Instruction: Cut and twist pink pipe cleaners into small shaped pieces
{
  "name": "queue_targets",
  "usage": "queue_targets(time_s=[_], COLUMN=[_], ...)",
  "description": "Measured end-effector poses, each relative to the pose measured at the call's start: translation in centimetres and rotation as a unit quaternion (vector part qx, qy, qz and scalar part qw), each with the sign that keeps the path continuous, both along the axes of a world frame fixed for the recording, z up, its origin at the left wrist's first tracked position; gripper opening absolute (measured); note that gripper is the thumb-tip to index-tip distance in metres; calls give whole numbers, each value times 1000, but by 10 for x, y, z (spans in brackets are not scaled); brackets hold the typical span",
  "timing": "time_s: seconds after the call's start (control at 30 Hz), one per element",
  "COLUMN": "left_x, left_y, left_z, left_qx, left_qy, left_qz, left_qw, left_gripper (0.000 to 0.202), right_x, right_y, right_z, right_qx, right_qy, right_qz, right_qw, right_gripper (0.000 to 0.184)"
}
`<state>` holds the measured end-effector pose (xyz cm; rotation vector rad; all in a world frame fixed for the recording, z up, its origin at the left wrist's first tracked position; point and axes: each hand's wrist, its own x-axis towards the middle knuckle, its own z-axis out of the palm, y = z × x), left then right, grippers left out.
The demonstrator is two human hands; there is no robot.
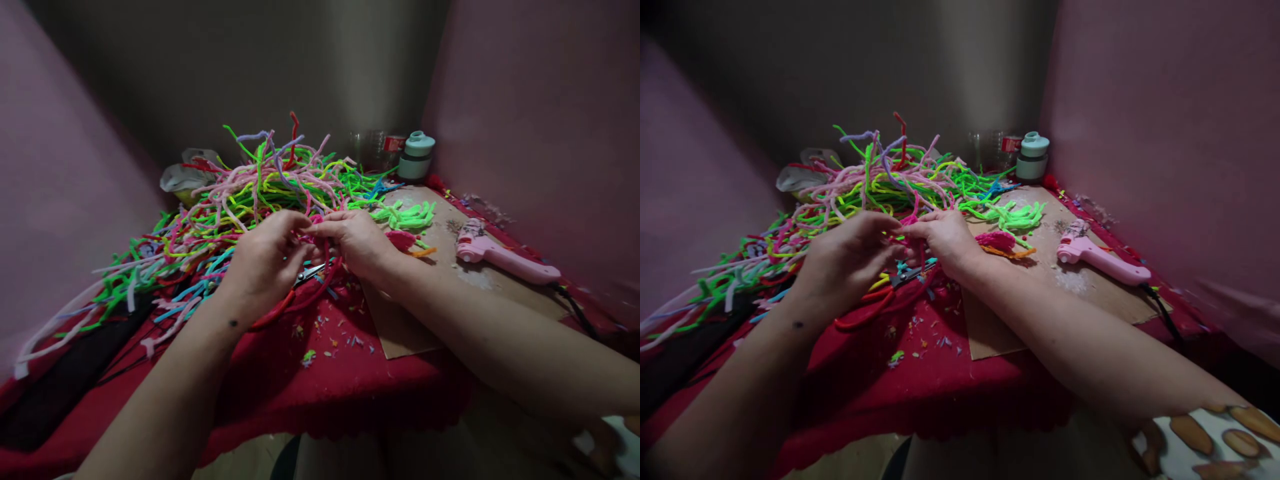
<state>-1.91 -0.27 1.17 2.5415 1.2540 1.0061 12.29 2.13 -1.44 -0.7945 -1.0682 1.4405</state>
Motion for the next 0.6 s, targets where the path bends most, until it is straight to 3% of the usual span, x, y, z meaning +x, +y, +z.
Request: queue_targets(time_s=[0.07,0.13,0.23,0.3,0.37,0.5,0.6], left_x=[-2,-3,-5,-5,-4,1,3], left_y=[3,7,11,12,10,6,6], left_z=[5,8,8,7,6,4,3], left_qx=[-107,-207,-350,-401,-394,-301,-272], left_qy=[-176,-307,-368,-356,-335,-278,-277], left_qz=[5,15,6,5,8,12,3], left_qw=[979,929,861,844,856,912,922], left_gripper=[25,31,26,22,22,21,20], right_x=[1,1,1,0,0,0,1], right_y=[0,-1,-3,-4,-4,-4,-4], right_z=[2,3,4,4,4,3,3], right_qx=[-17,-21,-29,-38,-37,-13,-28], right_qy=[17,24,21,15,12,7,1], right_qz=[13,22,30,28,26,38,60], right_qw=[1000,999,999,999,999,999,998], right_gripper=[7,6,4,6,10,15,9])
